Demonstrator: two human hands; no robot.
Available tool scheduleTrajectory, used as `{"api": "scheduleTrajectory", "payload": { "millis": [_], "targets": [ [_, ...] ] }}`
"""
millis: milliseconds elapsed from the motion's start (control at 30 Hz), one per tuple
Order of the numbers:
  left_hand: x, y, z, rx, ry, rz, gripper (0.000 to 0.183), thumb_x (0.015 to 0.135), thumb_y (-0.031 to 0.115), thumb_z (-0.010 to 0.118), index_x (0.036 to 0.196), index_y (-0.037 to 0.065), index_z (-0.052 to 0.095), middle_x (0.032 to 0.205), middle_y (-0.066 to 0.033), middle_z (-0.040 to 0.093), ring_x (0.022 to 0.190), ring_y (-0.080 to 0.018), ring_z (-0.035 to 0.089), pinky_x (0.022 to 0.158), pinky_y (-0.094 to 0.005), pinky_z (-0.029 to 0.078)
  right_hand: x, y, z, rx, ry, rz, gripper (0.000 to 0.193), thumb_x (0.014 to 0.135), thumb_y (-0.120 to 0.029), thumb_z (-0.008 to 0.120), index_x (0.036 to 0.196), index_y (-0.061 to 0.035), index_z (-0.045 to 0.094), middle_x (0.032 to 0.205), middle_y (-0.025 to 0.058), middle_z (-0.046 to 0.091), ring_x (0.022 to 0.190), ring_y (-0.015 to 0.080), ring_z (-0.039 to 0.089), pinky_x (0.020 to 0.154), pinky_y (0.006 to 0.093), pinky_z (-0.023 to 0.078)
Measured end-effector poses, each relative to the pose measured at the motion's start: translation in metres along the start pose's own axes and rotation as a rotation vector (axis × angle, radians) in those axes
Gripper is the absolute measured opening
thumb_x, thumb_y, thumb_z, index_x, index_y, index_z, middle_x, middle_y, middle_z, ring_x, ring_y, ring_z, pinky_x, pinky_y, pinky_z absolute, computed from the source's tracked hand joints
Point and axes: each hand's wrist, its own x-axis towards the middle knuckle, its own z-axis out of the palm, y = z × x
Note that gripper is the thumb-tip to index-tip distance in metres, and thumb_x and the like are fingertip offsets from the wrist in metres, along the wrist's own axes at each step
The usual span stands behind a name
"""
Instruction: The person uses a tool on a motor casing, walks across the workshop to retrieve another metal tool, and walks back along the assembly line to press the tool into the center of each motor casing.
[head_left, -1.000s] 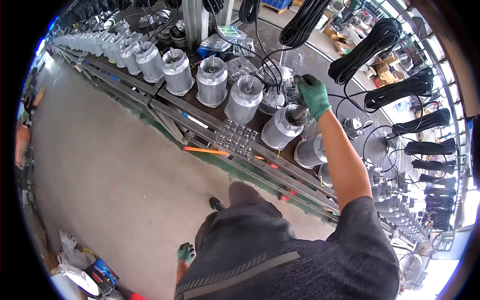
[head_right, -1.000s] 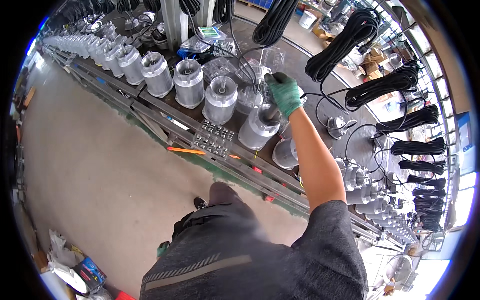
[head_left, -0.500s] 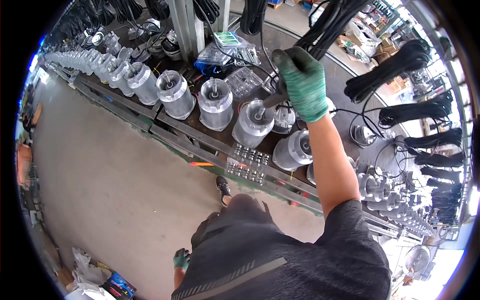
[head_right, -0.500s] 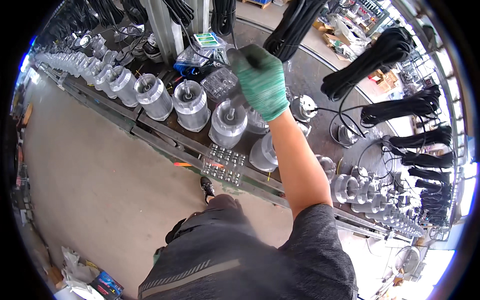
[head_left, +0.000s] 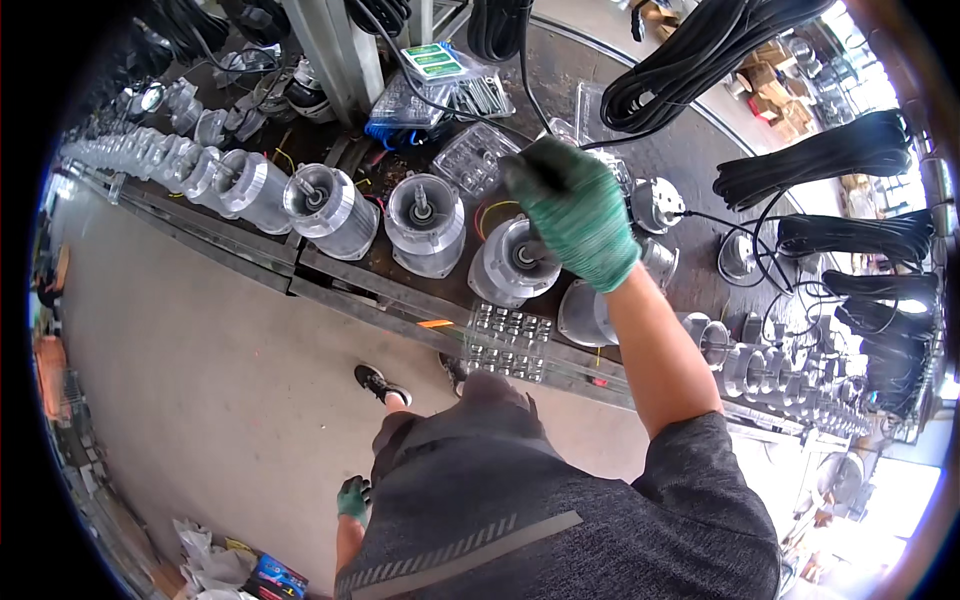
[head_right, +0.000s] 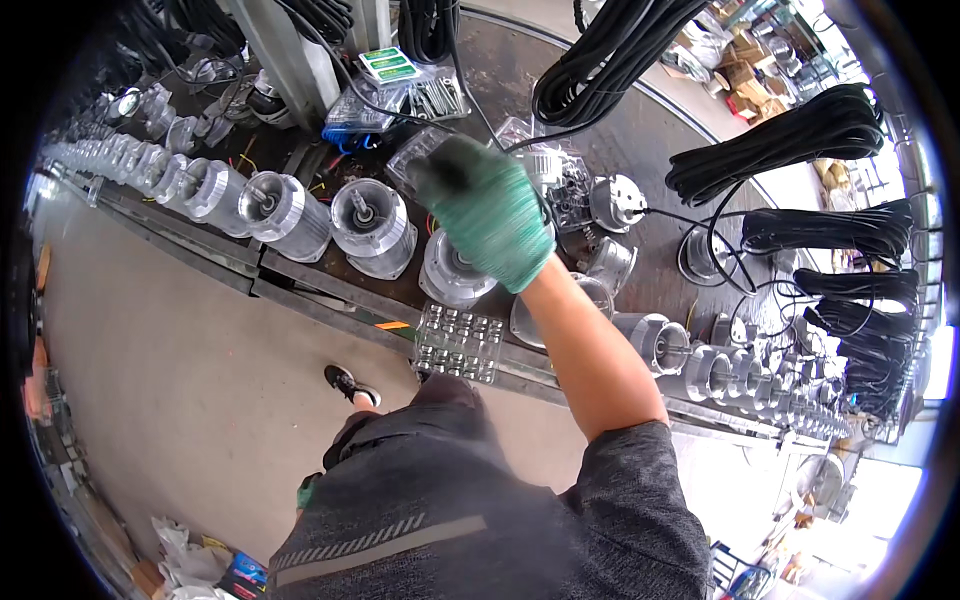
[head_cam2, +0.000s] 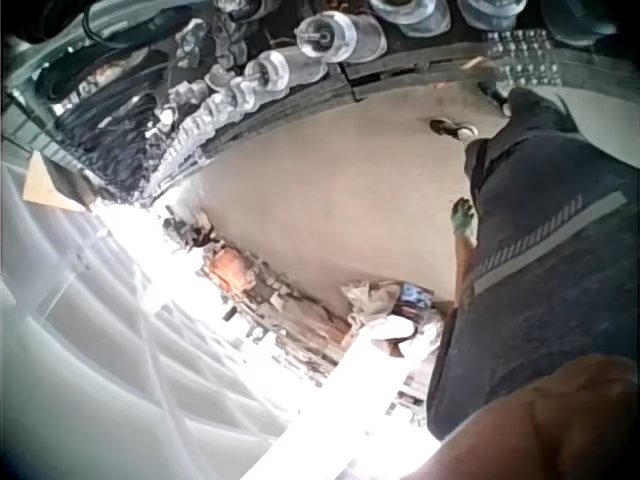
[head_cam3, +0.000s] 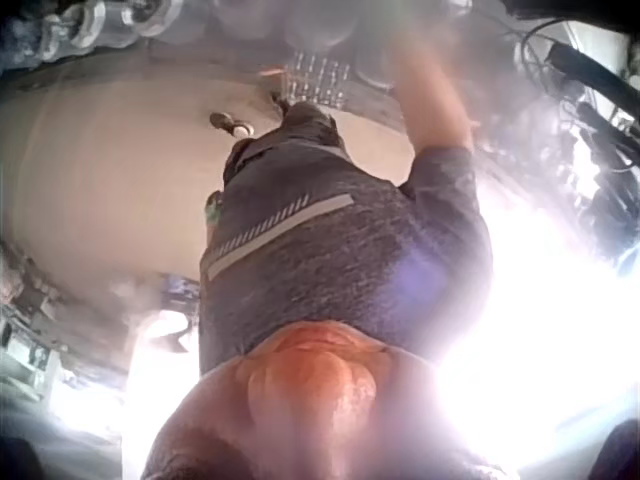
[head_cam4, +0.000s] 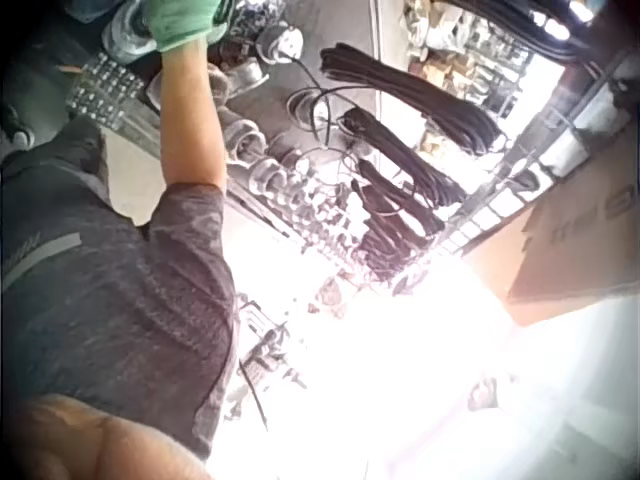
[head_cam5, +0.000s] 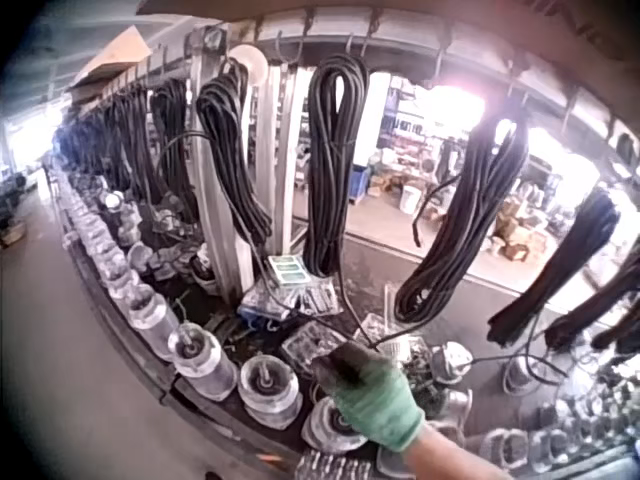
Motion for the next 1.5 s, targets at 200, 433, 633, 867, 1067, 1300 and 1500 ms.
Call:
{"api": "scheduleTrajectory", "payload": {
  "millis": [200,433,633,867,1067,1300,1500],
  "targets": [
    [0.029,0.067,-0.022,0.042,-0.075,0.072,0.029,0.095,0.031,0.057,0.119,0.016,0.059,0.105,-0.0052,0.068,0.089,-0.0203,0.063,0.073,-0.0389,0.047,-0.009,0.026,0.004,-0.149,-0.010,0.067,0.017,0.091,-0.018,0.067,0.088,-0.0010,0.064,0.066,0.0055,0.059,0.061,0.0106,0.052,0.059,0.0293,0.046],
    [0.072,0.111,-0.063,0.035,-0.070,0.072,0.032,0.094,0.033,0.058,0.121,0.015,0.058,0.109,-0.0052,0.067,0.096,-0.0220,0.063,0.077,-0.0413,0.047,-0.008,0.019,0.016,-0.271,0.095,-0.082,0.017,0.090,-0.019,0.066,0.089,-0.0019,0.064,0.071,0.0107,0.064,0.061,0.0178,0.057,0.060,0.0335,0.048],
    [0.075,0.138,-0.069,0.010,-0.080,0.109,0.030,0.095,0.031,0.057,0.121,0.014,0.059,0.109,-0.0049,0.067,0.096,-0.0220,0.062,0.077,-0.0414,0.047,-0.001,0.003,0.010,-0.020,0.147,0.258,0.021,0.093,-0.022,0.065,0.087,-0.0020,0.065,0.067,0.0062,0.062,0.053,0.0132,0.058,0.050,0.0298,0.046],
    [0.080,0.116,-0.054,0.014,-0.085,0.109,0.028,0.096,0.027,0.058,0.119,0.011,0.060,0.106,-0.0086,0.069,0.088,-0.0214,0.064,0.072,-0.0383,0.050,0.029,-0.078,0.000,0.273,0.257,0.050,0.030,0.091,-0.030,0.070,0.089,-0.0012,0.064,0.059,-0.0008,0.055,0.045,0.0068,0.054,0.039,0.0216,0.040],
    [0.163,-0.055,-0.114,-0.358,-0.116,0.070,0.029,0.095,0.017,0.057,0.117,-0.002,0.058,0.113,-0.0166,0.065,0.103,-0.0281,0.065,0.085,-0.0422,0.056,0.074,-0.071,0.086,0.290,0.081,0.034,0.020,0.093,-0.022,0.065,0.090,-0.0017,0.064,0.065,0.0013,0.058,0.048,0.0074,0.050,0.044,0.0244,0.041],
    [0.150,-0.066,-0.123,0.955,0.075,0.909,0.035,0.084,0.007,0.065,0.119,0.008,0.061,0.106,-0.0120,0.066,0.098,-0.0273,0.066,0.079,-0.0442,0.056,0.087,-0.046,0.119,0.172,0.023,0.176,0.024,0.091,-0.024,0.067,0.088,-0.0004,0.064,0.065,0.0057,0.059,0.057,0.0138,0.052,0.056,0.0307,0.047],
    [0.120,-0.009,-0.112,-0.038,-0.096,0.252,0.025,0.093,0.019,0.060,0.117,0.010,0.061,0.106,-0.0092,0.066,0.092,-0.0242,0.064,0.076,-0.0420,0.053,0.084,-0.007,0.132,-0.069,-0.009,0.059,0.022,0.090,-0.019,0.068,0.081,-0.0003,0.062,0.066,0.0091,0.059,0.062,0.0156,0.053,0.061,0.0329,0.046]
  ]
}}
